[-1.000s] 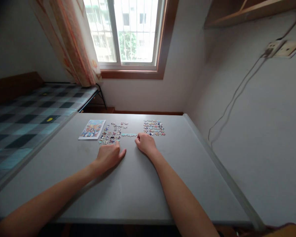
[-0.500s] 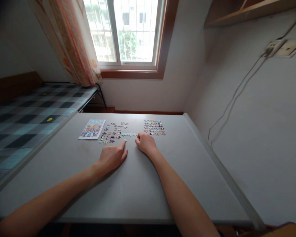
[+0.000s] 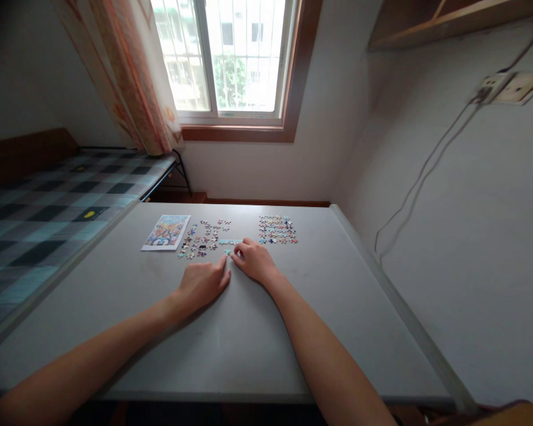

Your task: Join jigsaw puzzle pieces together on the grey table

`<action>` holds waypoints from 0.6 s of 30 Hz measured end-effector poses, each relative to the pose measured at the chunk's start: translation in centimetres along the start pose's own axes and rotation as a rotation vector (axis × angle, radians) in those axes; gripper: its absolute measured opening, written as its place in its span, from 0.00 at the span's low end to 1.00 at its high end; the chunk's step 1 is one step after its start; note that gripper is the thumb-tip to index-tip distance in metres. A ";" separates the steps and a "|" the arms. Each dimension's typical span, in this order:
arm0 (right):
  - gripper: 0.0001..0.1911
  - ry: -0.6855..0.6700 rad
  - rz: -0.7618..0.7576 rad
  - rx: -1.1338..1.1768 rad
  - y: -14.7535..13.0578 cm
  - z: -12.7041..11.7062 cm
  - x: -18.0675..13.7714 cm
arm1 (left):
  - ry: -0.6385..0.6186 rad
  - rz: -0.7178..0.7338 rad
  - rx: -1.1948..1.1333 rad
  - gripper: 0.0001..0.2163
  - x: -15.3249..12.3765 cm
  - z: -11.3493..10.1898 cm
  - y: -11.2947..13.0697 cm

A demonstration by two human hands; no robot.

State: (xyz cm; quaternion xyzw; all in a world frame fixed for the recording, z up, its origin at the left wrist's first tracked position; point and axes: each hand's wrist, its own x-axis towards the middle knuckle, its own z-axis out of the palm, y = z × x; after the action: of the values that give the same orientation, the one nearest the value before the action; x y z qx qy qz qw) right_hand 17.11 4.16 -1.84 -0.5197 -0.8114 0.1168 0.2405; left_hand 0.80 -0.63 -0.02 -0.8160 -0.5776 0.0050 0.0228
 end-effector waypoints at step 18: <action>0.09 -0.023 -0.010 0.069 0.2 0.5 0.2 | -0.016 -0.009 0.002 0.23 0.0 0.0 -0.3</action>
State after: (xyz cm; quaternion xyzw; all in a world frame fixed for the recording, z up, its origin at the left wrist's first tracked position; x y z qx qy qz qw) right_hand 16.99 4.44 -2.32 -0.5059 -0.8121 0.1493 0.2496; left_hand 0.57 -0.52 0.02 -0.8133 -0.5814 0.0120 0.0187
